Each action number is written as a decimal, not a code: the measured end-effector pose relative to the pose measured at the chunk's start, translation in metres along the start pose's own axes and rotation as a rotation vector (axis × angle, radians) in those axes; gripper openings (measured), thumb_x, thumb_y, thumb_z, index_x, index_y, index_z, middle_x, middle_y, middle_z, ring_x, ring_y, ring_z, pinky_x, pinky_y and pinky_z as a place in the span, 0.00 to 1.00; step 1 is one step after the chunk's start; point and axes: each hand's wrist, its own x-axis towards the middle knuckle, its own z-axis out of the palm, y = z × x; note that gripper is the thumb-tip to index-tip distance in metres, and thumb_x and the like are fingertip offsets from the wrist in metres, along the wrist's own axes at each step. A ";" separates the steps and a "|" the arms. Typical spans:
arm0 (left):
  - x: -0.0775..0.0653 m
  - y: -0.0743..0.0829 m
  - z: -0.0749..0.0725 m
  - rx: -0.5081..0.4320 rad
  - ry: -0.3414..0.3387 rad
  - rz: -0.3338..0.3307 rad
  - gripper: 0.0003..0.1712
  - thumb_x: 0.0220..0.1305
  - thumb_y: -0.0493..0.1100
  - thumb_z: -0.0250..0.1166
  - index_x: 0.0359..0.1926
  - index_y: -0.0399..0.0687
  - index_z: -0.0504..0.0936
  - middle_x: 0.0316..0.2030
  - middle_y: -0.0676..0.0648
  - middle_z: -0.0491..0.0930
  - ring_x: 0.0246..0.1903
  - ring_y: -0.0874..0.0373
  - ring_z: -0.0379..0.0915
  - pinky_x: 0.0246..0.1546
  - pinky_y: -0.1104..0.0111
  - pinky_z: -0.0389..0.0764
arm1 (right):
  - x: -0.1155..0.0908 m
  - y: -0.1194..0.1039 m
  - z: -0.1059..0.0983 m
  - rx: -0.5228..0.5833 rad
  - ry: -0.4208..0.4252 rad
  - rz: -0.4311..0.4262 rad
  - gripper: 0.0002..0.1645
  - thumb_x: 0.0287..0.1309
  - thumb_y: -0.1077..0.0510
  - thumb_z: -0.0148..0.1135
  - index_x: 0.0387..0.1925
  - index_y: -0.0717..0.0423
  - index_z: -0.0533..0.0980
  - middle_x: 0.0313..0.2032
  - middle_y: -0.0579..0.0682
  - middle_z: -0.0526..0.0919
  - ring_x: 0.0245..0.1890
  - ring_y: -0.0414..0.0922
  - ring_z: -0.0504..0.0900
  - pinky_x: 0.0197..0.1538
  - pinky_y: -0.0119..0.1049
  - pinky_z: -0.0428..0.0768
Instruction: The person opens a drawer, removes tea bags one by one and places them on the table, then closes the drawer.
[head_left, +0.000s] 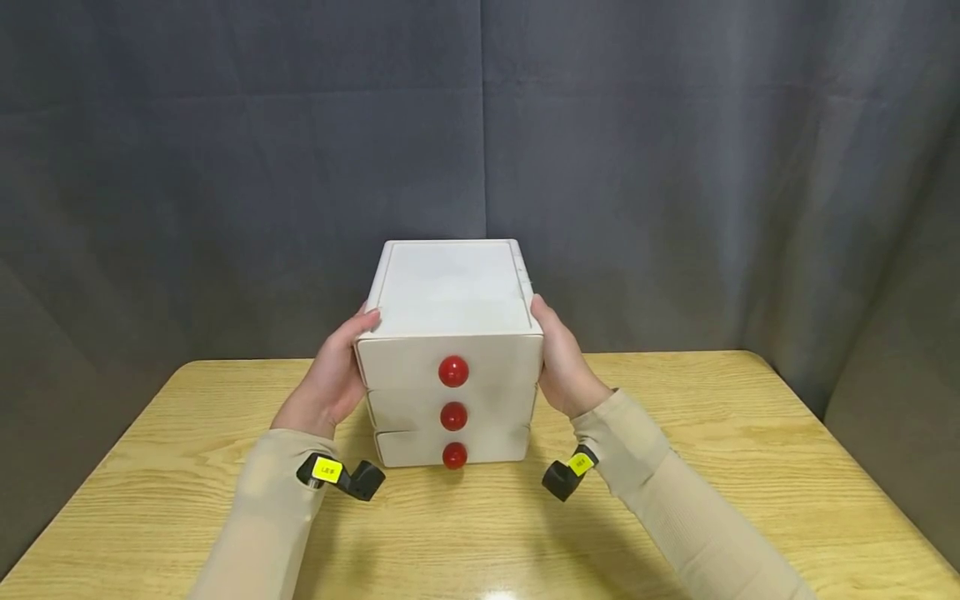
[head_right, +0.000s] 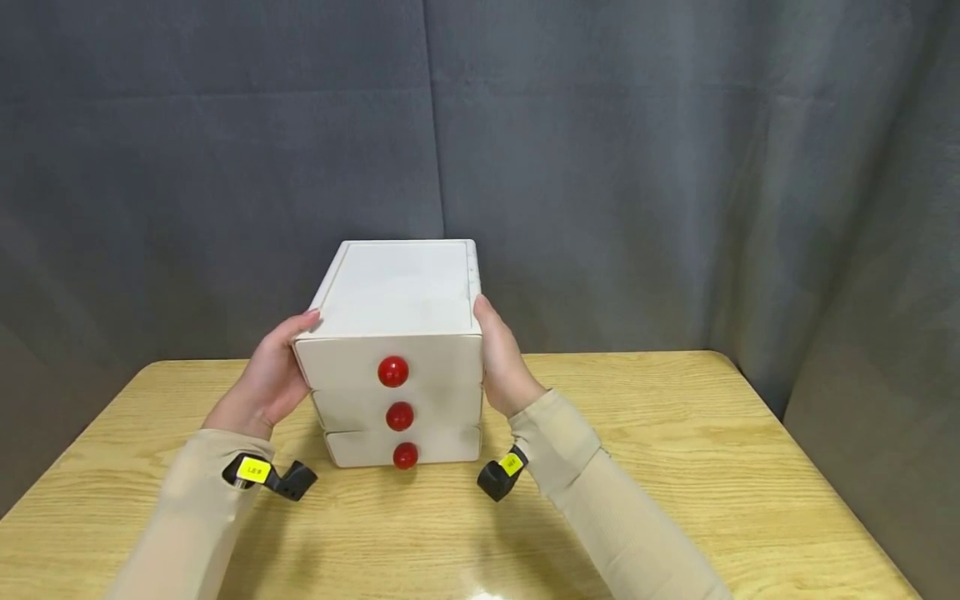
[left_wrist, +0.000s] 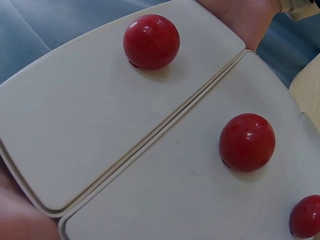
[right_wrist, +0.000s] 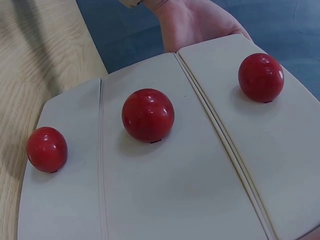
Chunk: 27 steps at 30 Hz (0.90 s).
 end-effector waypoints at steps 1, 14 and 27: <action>0.001 0.000 0.000 -0.001 0.002 -0.001 0.38 0.72 0.50 0.37 0.77 0.57 0.33 0.73 0.44 0.37 0.67 0.48 0.37 0.63 0.51 0.42 | 0.000 0.000 0.000 0.001 0.002 -0.001 0.36 0.73 0.39 0.23 0.75 0.50 0.47 0.66 0.56 0.57 0.60 0.50 0.59 0.60 0.44 0.57; 0.009 -0.002 0.003 -0.025 0.007 0.004 0.38 0.71 0.48 0.38 0.77 0.55 0.34 0.73 0.43 0.37 0.67 0.48 0.37 0.64 0.52 0.41 | 0.002 -0.003 -0.004 0.002 0.020 0.004 0.37 0.74 0.39 0.23 0.75 0.53 0.48 0.67 0.57 0.56 0.62 0.50 0.57 0.64 0.46 0.54; 0.016 -0.002 0.004 0.006 0.023 -0.022 0.38 0.71 0.50 0.38 0.77 0.55 0.33 0.73 0.43 0.35 0.68 0.48 0.34 0.64 0.50 0.37 | 0.004 -0.005 -0.012 -0.061 0.014 -0.011 0.37 0.73 0.38 0.25 0.75 0.53 0.49 0.63 0.59 0.61 0.56 0.50 0.63 0.57 0.45 0.62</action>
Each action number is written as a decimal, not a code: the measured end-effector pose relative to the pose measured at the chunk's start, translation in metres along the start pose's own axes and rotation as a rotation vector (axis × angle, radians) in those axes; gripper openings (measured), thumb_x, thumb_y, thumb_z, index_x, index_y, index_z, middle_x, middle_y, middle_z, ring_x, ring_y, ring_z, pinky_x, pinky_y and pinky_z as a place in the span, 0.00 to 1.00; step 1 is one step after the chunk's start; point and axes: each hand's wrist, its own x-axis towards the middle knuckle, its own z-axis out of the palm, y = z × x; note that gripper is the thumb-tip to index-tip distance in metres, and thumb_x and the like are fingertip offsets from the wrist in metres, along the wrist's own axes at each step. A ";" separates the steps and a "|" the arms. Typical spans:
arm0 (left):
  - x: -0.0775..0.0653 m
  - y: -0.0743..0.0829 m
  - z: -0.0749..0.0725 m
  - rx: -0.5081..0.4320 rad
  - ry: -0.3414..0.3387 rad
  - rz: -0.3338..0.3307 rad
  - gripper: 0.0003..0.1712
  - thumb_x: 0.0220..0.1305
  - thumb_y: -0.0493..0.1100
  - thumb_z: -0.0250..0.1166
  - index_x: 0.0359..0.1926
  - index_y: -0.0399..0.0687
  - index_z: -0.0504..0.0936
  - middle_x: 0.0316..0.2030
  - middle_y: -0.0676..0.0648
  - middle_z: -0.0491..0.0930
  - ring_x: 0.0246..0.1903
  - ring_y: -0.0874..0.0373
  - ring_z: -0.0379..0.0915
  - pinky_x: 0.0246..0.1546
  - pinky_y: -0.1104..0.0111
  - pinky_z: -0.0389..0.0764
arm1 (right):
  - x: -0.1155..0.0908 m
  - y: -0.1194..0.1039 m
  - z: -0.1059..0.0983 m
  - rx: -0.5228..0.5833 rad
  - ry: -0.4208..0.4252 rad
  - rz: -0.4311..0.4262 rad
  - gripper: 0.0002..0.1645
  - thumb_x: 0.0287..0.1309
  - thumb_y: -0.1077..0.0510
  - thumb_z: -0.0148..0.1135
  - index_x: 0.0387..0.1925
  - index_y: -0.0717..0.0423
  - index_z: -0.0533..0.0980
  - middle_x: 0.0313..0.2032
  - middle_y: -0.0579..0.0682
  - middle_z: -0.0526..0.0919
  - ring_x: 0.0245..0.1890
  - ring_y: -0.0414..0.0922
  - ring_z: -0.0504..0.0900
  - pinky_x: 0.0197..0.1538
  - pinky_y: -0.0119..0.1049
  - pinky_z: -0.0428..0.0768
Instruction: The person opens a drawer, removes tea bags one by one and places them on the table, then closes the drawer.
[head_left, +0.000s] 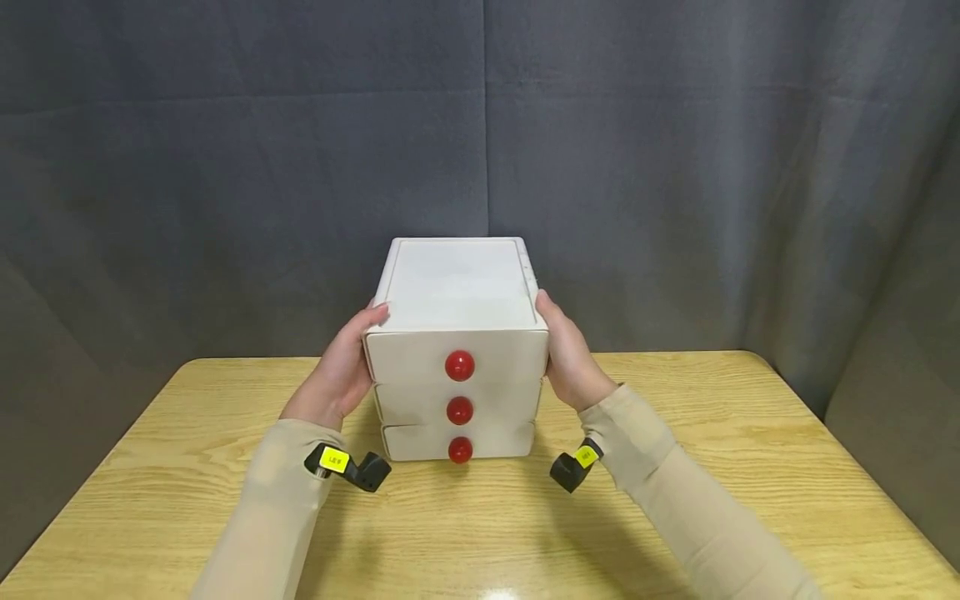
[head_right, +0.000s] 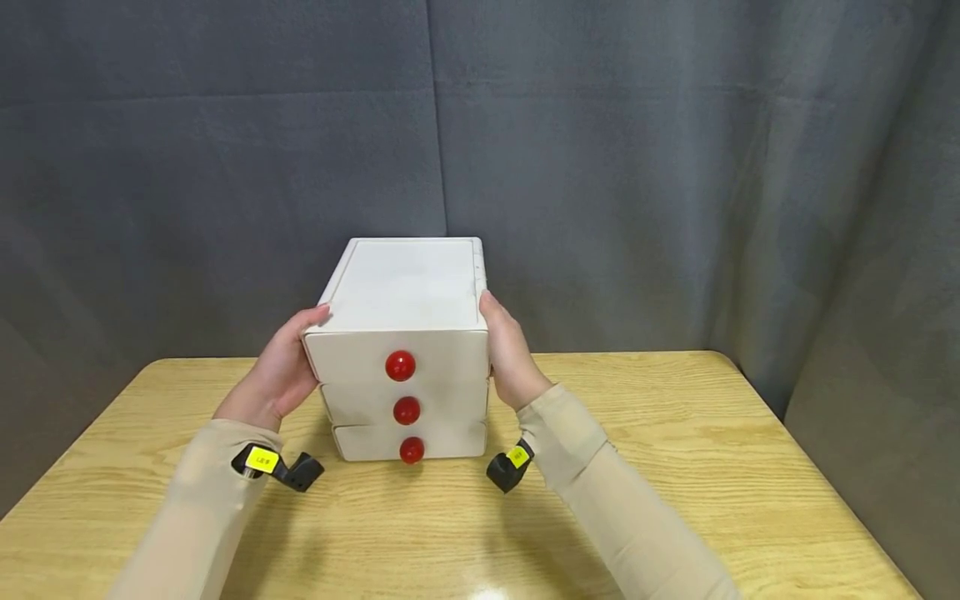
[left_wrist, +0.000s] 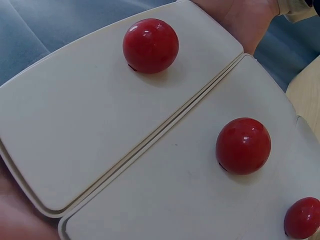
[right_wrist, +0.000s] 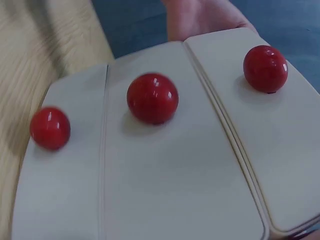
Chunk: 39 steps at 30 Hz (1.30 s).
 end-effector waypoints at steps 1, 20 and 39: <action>0.000 0.000 0.000 0.004 0.006 -0.003 0.39 0.71 0.50 0.38 0.77 0.54 0.33 0.73 0.44 0.34 0.68 0.48 0.33 0.65 0.50 0.37 | 0.000 -0.001 -0.001 -0.020 0.005 -0.002 0.37 0.74 0.38 0.26 0.75 0.53 0.50 0.61 0.59 0.63 0.54 0.50 0.65 0.54 0.44 0.64; 0.001 -0.005 -0.006 0.008 0.036 0.014 0.38 0.74 0.58 0.37 0.77 0.52 0.37 0.75 0.47 0.36 0.70 0.53 0.34 0.67 0.53 0.35 | -0.012 -0.023 0.009 -0.439 0.199 -0.291 0.27 0.73 0.55 0.48 0.65 0.68 0.65 0.67 0.61 0.63 0.66 0.55 0.62 0.66 0.51 0.60; 0.002 -0.007 -0.006 -0.014 0.036 -0.006 0.38 0.73 0.55 0.37 0.76 0.47 0.37 0.73 0.43 0.38 0.69 0.50 0.35 0.67 0.54 0.37 | -0.033 -0.004 0.037 -1.030 0.257 -1.082 0.15 0.50 0.65 0.69 0.41 0.63 0.78 0.46 0.63 0.76 0.45 0.61 0.71 0.48 0.55 0.70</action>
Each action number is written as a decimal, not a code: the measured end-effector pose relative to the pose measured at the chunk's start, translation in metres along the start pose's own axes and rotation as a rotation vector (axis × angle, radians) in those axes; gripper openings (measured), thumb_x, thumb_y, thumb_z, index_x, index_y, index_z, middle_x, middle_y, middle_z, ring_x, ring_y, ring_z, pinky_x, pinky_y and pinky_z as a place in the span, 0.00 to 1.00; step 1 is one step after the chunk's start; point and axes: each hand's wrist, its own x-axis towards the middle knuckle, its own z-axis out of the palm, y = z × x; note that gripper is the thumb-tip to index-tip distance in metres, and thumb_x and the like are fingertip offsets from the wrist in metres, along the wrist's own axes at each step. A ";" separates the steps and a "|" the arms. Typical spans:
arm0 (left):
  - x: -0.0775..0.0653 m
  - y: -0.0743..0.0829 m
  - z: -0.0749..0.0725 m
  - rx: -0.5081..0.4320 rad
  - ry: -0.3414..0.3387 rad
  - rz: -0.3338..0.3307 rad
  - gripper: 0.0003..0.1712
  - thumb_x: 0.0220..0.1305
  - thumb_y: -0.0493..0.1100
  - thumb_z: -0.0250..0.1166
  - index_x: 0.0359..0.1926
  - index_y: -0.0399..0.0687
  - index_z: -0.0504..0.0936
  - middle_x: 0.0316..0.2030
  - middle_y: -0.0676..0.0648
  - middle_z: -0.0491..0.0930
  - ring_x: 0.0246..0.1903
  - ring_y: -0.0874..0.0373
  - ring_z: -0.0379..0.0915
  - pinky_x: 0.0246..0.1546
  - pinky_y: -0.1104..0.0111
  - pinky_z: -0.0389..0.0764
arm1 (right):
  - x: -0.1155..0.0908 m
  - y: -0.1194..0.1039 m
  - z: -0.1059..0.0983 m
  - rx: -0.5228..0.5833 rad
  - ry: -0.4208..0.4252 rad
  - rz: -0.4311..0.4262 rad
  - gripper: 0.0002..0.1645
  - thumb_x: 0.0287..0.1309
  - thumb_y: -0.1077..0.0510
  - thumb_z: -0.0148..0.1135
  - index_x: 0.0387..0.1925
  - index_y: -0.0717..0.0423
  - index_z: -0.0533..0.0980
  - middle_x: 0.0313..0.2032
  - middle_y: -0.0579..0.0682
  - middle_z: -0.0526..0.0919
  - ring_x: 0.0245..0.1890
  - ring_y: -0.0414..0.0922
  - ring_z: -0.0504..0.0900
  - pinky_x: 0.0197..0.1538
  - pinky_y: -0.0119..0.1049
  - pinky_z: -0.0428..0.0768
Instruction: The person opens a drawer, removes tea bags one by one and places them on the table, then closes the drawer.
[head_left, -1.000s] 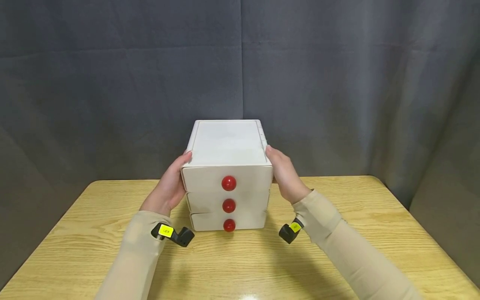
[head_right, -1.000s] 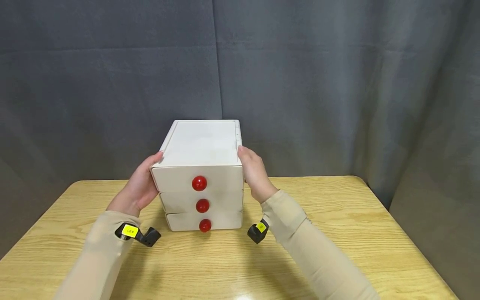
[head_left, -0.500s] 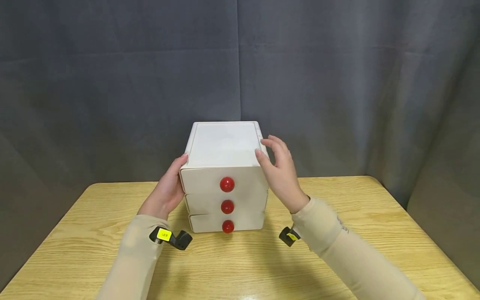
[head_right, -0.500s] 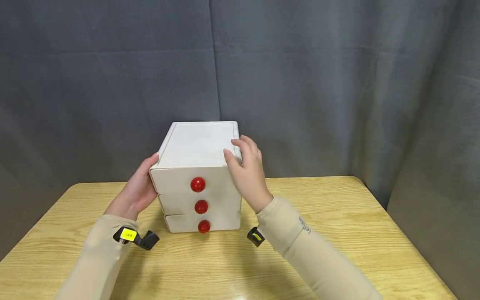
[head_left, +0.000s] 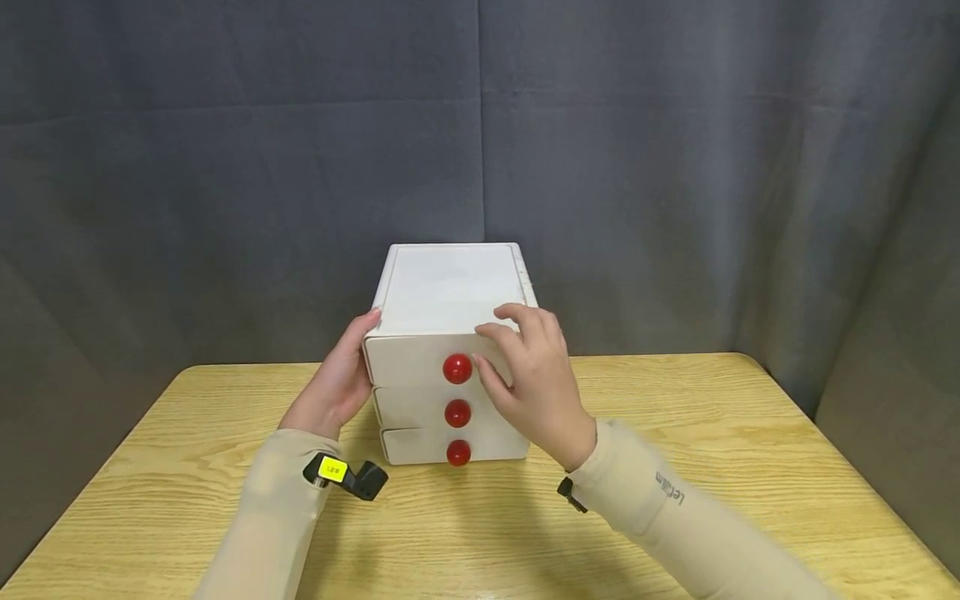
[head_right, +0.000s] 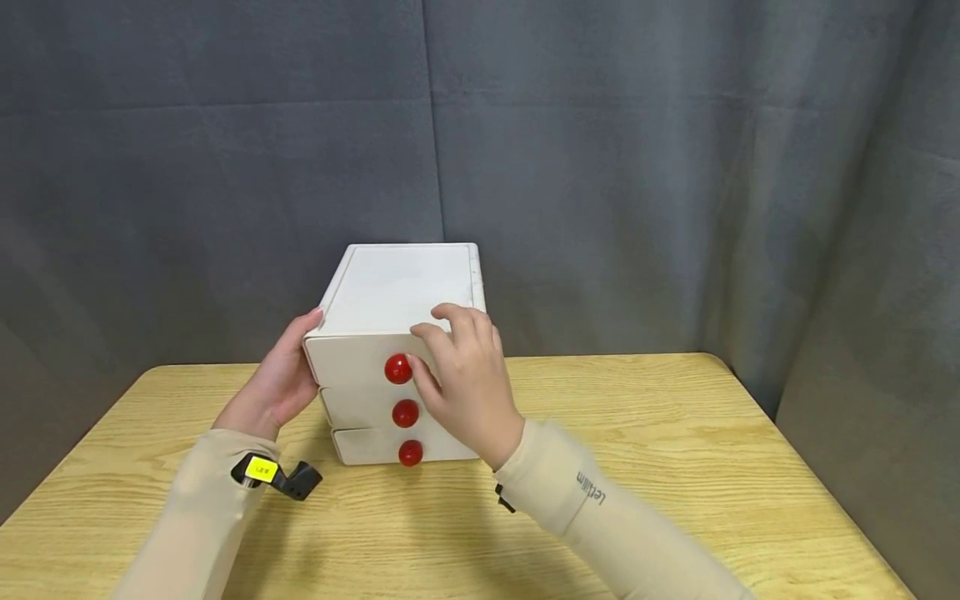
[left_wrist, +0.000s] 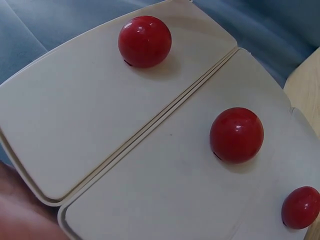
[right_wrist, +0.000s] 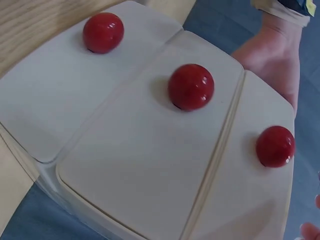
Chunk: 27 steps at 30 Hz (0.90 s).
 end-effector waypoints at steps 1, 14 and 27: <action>0.000 0.000 0.000 0.001 0.002 -0.002 0.38 0.73 0.56 0.37 0.76 0.47 0.37 0.73 0.43 0.38 0.69 0.50 0.35 0.67 0.54 0.37 | -0.001 -0.001 0.001 -0.007 -0.005 -0.007 0.15 0.50 0.65 0.69 0.41 0.63 0.78 0.45 0.62 0.76 0.44 0.60 0.71 0.47 0.54 0.70; 0.001 -0.002 0.001 0.001 -0.004 -0.002 0.38 0.73 0.57 0.36 0.76 0.46 0.39 0.71 0.41 0.42 0.67 0.50 0.40 0.66 0.56 0.41 | -0.009 -0.010 0.015 -0.069 -0.076 -0.078 0.15 0.48 0.63 0.72 0.38 0.60 0.78 0.35 0.53 0.78 0.35 0.51 0.75 0.38 0.43 0.73; 0.003 -0.005 0.001 0.001 0.005 0.018 0.38 0.73 0.59 0.36 0.77 0.50 0.42 0.72 0.43 0.45 0.66 0.52 0.42 0.65 0.57 0.43 | -0.011 -0.012 0.027 -0.212 -0.152 -0.103 0.20 0.43 0.62 0.76 0.38 0.60 0.75 0.26 0.50 0.76 0.20 0.48 0.74 0.24 0.36 0.72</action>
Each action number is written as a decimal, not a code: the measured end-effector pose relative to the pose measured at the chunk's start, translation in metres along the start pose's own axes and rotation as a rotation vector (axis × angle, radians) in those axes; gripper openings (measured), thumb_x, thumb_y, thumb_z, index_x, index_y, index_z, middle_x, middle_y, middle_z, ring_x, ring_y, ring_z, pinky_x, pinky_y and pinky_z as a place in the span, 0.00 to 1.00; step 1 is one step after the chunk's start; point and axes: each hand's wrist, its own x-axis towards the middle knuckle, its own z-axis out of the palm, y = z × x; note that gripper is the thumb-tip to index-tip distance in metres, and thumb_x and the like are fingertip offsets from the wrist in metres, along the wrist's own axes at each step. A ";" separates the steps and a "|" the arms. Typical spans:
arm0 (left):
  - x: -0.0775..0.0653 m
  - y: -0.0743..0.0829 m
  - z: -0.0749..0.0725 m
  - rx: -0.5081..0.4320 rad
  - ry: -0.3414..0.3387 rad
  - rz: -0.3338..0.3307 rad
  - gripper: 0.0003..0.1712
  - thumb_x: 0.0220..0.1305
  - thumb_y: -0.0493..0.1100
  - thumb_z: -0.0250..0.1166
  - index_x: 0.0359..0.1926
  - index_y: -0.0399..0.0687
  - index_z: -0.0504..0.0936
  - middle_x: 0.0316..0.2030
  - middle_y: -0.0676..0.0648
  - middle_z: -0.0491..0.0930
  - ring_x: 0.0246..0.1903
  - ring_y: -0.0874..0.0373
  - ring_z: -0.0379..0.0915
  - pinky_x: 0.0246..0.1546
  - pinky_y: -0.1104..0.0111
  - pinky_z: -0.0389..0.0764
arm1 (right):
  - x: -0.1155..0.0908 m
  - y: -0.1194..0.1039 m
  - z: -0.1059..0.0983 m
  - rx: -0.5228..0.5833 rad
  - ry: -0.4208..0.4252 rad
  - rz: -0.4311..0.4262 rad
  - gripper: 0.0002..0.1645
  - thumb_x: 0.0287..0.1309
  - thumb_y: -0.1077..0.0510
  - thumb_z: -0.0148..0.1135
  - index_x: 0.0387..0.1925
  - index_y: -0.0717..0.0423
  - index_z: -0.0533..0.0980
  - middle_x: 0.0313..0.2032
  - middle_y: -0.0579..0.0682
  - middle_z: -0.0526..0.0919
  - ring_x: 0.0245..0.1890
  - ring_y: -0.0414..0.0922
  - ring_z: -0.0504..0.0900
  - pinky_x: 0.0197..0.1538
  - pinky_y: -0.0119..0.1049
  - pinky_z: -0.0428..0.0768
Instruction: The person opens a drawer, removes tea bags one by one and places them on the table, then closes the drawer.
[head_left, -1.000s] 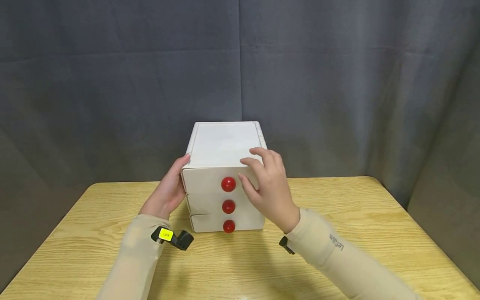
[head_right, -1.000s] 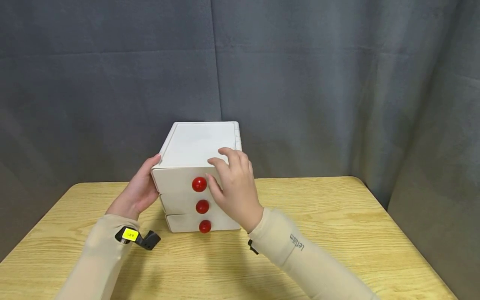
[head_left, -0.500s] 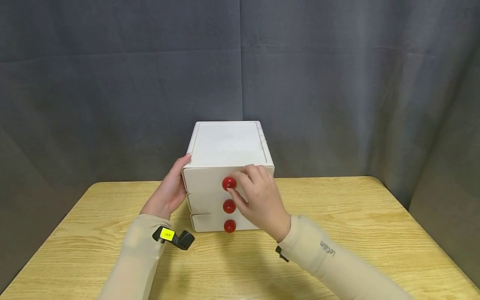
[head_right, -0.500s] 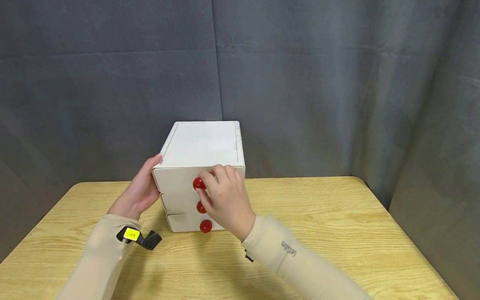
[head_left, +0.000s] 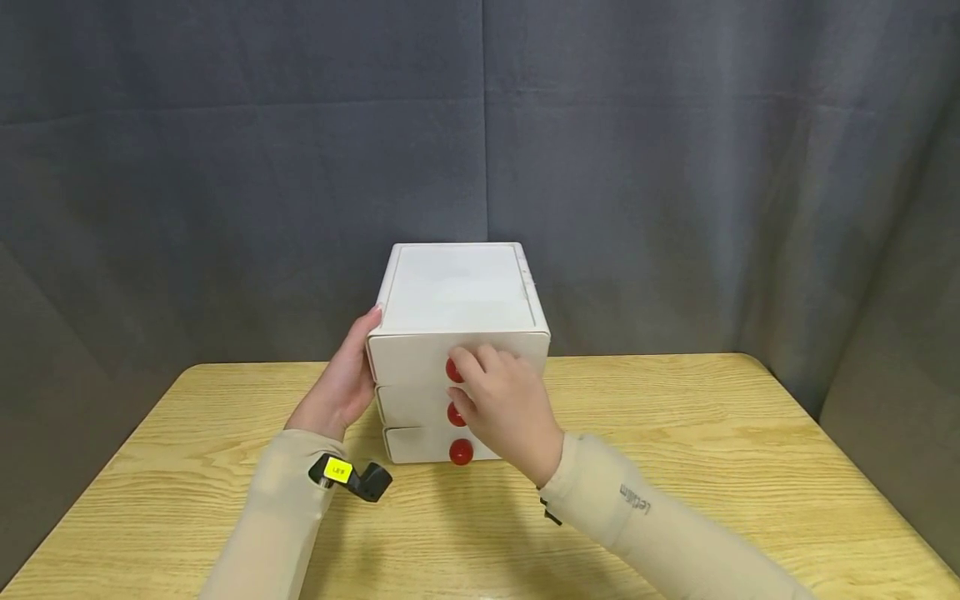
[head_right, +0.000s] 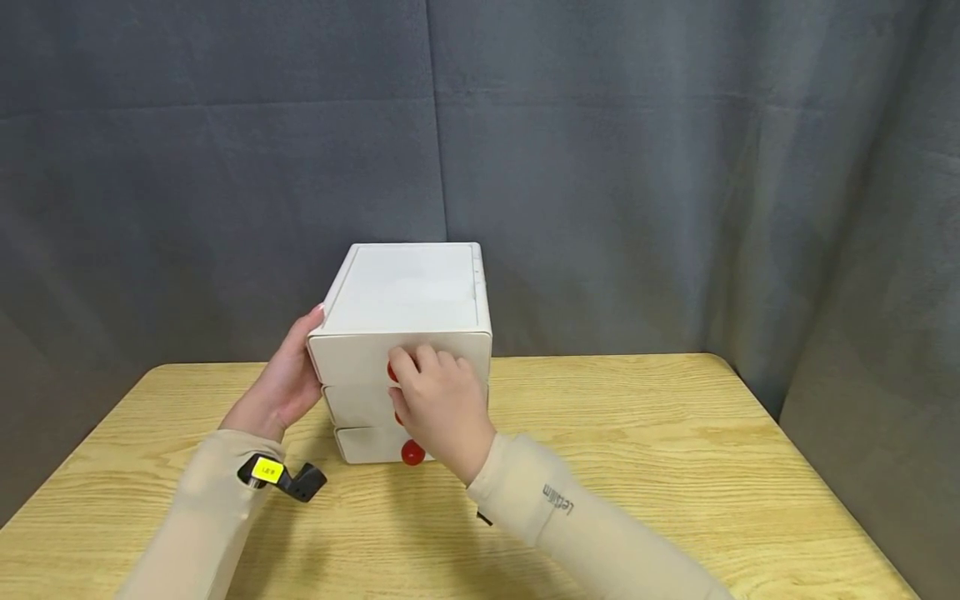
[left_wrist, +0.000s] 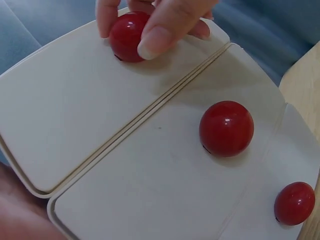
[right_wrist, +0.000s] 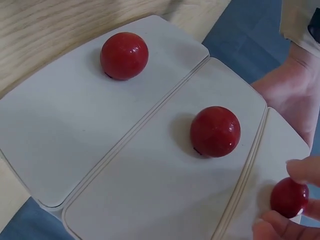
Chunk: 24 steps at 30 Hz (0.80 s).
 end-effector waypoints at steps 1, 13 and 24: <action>0.000 0.000 0.000 0.001 0.004 0.002 0.38 0.73 0.59 0.36 0.77 0.50 0.42 0.72 0.43 0.45 0.66 0.52 0.42 0.65 0.57 0.43 | 0.000 0.000 0.001 -0.003 -0.001 0.001 0.20 0.43 0.63 0.76 0.38 0.60 0.75 0.25 0.50 0.76 0.20 0.48 0.74 0.23 0.36 0.72; 0.000 -0.001 0.000 0.039 0.017 -0.008 0.38 0.73 0.61 0.35 0.77 0.52 0.42 0.71 0.43 0.45 0.65 0.52 0.43 0.65 0.57 0.43 | 0.003 0.001 0.005 0.109 0.023 0.041 0.17 0.45 0.66 0.74 0.36 0.60 0.75 0.28 0.51 0.77 0.24 0.46 0.76 0.29 0.34 0.77; -0.003 0.004 -0.002 0.090 -0.079 -0.032 0.40 0.72 0.63 0.33 0.77 0.51 0.37 0.71 0.39 0.43 0.66 0.47 0.42 0.65 0.55 0.44 | 0.001 0.001 0.008 0.160 0.057 0.019 0.16 0.44 0.68 0.72 0.34 0.60 0.75 0.27 0.50 0.74 0.27 0.47 0.74 0.33 0.34 0.75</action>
